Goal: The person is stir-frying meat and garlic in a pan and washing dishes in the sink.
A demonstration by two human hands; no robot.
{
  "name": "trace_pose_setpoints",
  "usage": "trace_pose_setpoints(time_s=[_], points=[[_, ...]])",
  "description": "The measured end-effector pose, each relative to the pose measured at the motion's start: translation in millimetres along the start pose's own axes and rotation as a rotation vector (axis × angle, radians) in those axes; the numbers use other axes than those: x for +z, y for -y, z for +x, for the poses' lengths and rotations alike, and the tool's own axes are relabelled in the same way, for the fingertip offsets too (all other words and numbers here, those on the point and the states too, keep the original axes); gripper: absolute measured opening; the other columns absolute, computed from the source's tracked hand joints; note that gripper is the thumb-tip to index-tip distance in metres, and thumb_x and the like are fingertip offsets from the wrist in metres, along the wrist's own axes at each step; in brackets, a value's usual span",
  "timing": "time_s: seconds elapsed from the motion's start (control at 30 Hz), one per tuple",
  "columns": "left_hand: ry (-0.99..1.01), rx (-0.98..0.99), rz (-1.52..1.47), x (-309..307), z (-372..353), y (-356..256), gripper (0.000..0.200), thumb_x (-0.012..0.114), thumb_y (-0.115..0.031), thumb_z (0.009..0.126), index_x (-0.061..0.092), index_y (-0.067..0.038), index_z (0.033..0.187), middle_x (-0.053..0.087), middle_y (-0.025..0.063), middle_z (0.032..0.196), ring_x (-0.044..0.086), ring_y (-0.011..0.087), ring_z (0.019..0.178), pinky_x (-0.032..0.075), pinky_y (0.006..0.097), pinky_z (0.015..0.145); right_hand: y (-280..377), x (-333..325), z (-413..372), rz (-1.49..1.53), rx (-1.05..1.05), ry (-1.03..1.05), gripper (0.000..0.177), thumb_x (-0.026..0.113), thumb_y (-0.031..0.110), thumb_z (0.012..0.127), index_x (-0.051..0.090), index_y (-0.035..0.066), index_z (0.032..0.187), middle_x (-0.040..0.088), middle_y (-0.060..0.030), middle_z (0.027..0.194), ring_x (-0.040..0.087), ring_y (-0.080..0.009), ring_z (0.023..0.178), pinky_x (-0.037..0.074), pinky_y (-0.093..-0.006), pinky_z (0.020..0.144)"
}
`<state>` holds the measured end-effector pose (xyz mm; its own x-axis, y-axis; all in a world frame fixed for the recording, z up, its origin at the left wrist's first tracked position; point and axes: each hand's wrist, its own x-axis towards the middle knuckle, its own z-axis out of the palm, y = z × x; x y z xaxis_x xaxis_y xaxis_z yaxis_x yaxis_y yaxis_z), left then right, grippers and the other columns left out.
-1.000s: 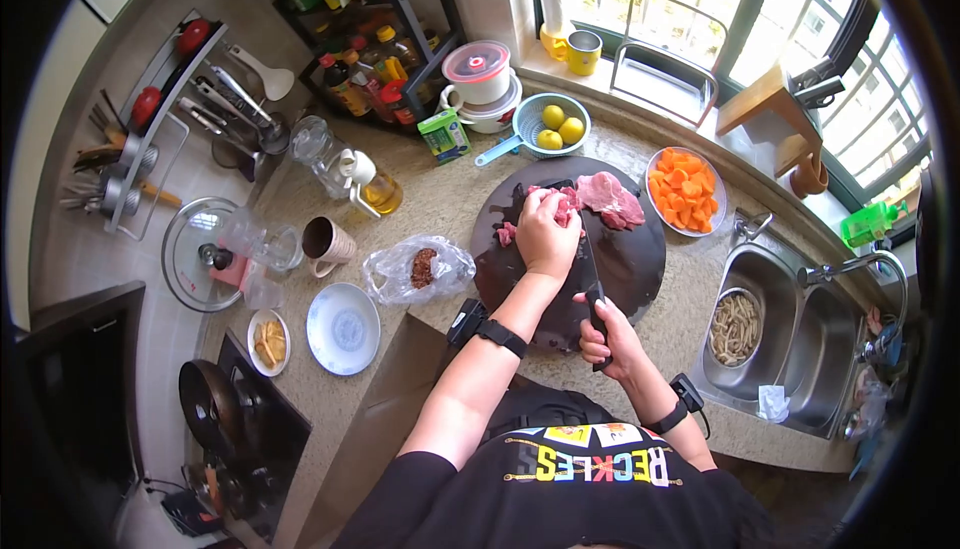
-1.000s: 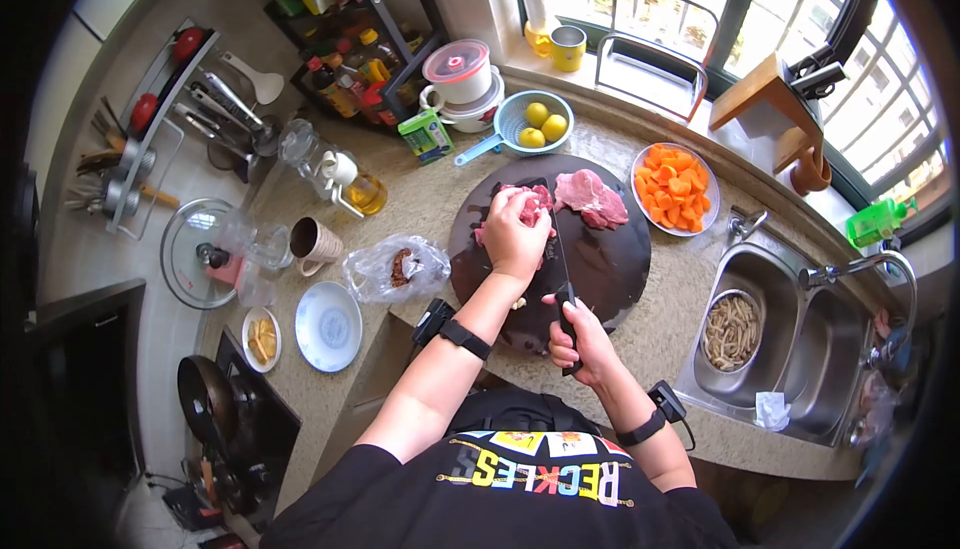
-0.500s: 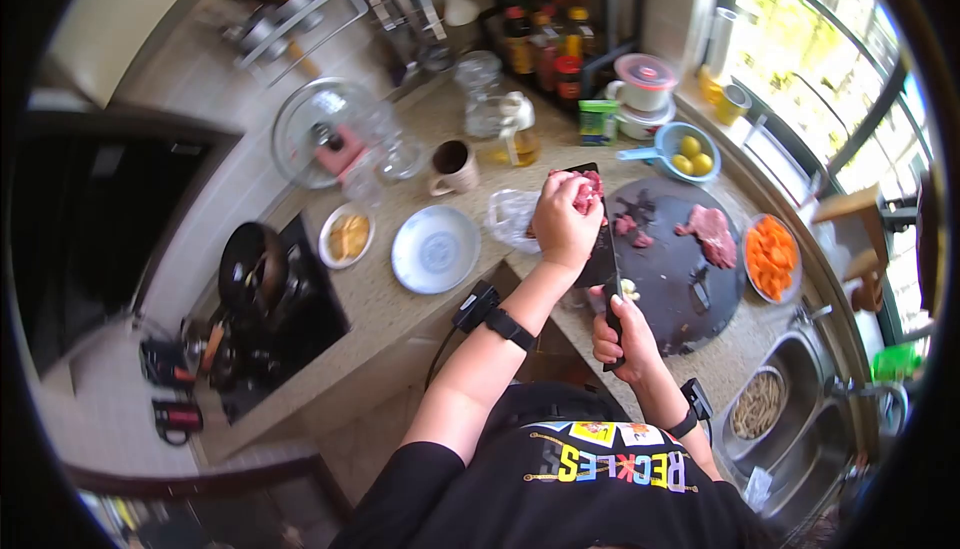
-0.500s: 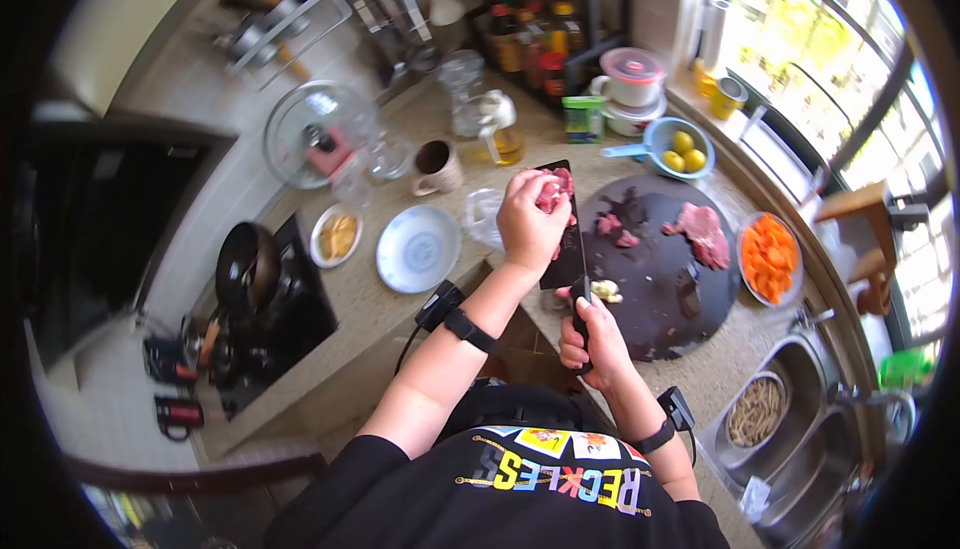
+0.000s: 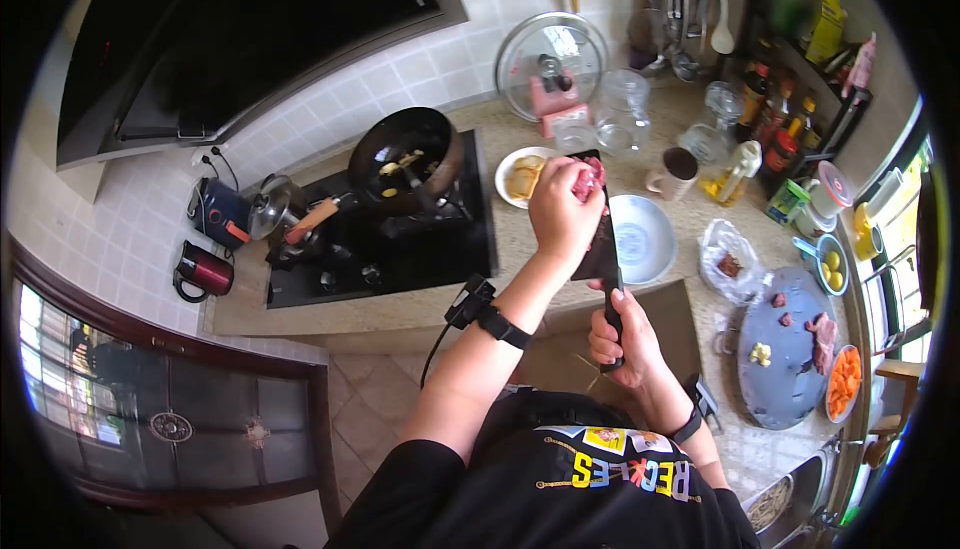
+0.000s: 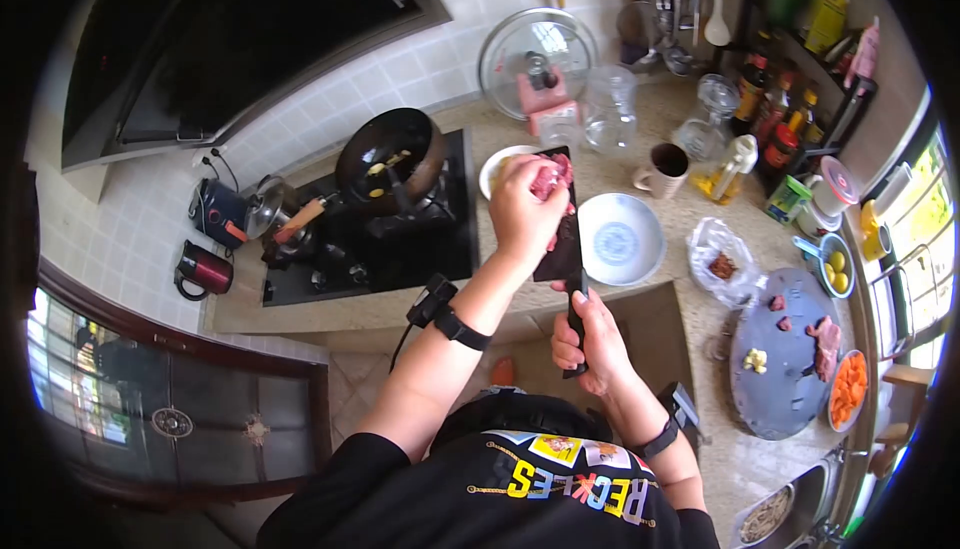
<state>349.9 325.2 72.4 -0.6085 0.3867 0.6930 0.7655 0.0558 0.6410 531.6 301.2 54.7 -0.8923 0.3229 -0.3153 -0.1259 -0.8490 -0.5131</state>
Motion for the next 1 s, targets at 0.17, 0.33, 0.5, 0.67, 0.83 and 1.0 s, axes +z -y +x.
trace_pose_setpoints(time_s=[0.17, 0.33, 0.5, 0.67, 0.83, 1.0], points=[[-0.010, -0.102, 0.065, -90, 59, 93, 0.017, 0.071, -0.010, 0.068, 0.064, -0.003, 0.082, 0.061, 0.0094, 0.088, 0.063, 0.0252, 0.077, 0.049, 0.0340, 0.069, -42, 82, 88, -0.008, 0.096, 0.072, 0.027, 0.041, 0.030, 0.097, 0.046, 0.015, 0.119, 0.036, 0.0024, 0.059, 0.029, -0.0061, 0.042, 0.026, -0.0209, 0.039], [0.080, -0.269, 0.085, -139, 112, 179, 0.014, 0.067, -0.015, 0.078, 0.064, -0.002, 0.082, 0.063, 0.0082, 0.081, 0.067, 0.0187, 0.065, 0.051, 0.0293, 0.057, -56, 143, 168, 0.041, 0.206, 0.080, 0.027, 0.040, 0.027, 0.097, 0.046, 0.012, 0.118, 0.039, 0.0024, 0.061, 0.031, -0.0054, 0.043, 0.027, -0.0200, 0.040], [0.544, -0.477, -0.054, -161, 161, 266, 0.067, 0.042, -0.059, 0.089, 0.057, 0.002, 0.112, 0.063, 0.0176, 0.102, 0.053, 0.0265, 0.115, 0.043, 0.0361, 0.092, -40, 162, 243, 0.189, 0.389, 0.098, 0.022, 0.041, 0.027, 0.096, 0.049, 0.011, 0.109, 0.040, 0.0032, 0.062, 0.034, -0.0053, 0.044, 0.029, -0.0197, 0.040], [0.468, -0.541, -0.046, -200, 164, 277, 0.099, 0.012, -0.077, 0.082, 0.011, 0.000, 0.144, 0.008, 0.0240, 0.150, -0.006, 0.0391, 0.139, -0.005, 0.0519, 0.109, -18, 160, 293, 0.067, 0.467, 0.044, 0.022, 0.043, 0.027, 0.096, 0.051, 0.010, 0.106, 0.039, 0.0035, 0.061, 0.036, -0.0049, 0.046, 0.030, -0.0193, 0.041], [0.134, -0.453, -0.238, -260, 146, 294, 0.079, 0.025, -0.058, 0.091, 0.024, 0.004, 0.140, 0.022, 0.0243, 0.146, 0.012, 0.0343, 0.139, 0.007, 0.0448, 0.112, -3, 196, 289, -0.666, 0.207, -0.060, 0.020, 0.049, 0.021, 0.092, 0.053, 0.003, 0.096, 0.048, -0.0024, 0.062, 0.044, -0.0116, 0.046, 0.036, -0.0271, 0.039], [-0.053, -0.505, -0.498, -310, 107, 250, 0.067, 0.028, -0.046, 0.094, 0.030, 0.006, 0.136, 0.028, 0.0237, 0.143, 0.019, 0.0318, 0.137, 0.010, 0.0417, 0.112, -3, 198, 294, -1.684, -0.051, -0.078, 0.027, 0.055, 0.026, 0.088, 0.055, -0.001, 0.093, 0.056, -0.0124, 0.066, 0.058, -0.0219, 0.054, 0.046, -0.0355, 0.049]])
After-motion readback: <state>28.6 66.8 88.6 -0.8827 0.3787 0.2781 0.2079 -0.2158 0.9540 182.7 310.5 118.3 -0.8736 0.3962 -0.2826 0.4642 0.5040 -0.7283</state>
